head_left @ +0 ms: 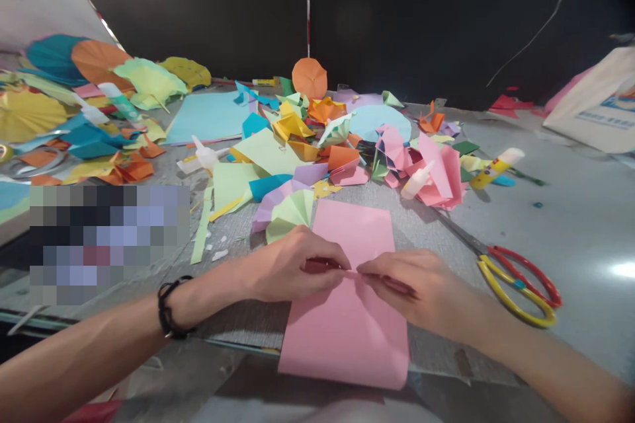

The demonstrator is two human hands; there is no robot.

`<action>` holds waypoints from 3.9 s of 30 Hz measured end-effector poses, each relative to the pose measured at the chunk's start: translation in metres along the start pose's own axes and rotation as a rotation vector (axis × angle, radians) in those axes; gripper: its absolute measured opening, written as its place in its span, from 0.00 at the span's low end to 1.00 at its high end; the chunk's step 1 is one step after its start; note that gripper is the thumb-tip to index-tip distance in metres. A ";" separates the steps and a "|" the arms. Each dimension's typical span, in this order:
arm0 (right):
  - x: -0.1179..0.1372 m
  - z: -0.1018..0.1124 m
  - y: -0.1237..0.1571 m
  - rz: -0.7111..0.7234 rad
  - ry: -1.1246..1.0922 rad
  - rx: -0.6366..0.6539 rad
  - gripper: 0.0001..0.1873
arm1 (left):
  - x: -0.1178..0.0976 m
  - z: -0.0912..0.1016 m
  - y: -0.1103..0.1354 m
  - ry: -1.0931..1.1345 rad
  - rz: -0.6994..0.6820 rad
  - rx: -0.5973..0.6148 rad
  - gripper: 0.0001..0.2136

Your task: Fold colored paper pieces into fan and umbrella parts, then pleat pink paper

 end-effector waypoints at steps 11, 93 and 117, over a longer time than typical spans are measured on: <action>0.002 -0.007 0.010 0.175 0.272 0.034 0.12 | 0.002 -0.002 -0.001 0.106 0.100 0.042 0.09; -0.002 -0.003 -0.003 -0.173 -0.197 -0.075 0.07 | 0.000 0.004 0.000 0.062 -0.031 -0.142 0.07; -0.004 -0.004 -0.002 -0.218 -0.264 -0.093 0.07 | 0.003 0.005 0.000 0.043 0.040 -0.109 0.05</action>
Point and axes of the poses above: each hand's wrist, its own y-axis away from the middle knuckle, its own z-axis out of the back of the hand, x = y × z, the point moved 5 cm from there along -y, towards the middle knuckle, and after that the axes turned 6 degrees about -y, right-handed, at the moved point
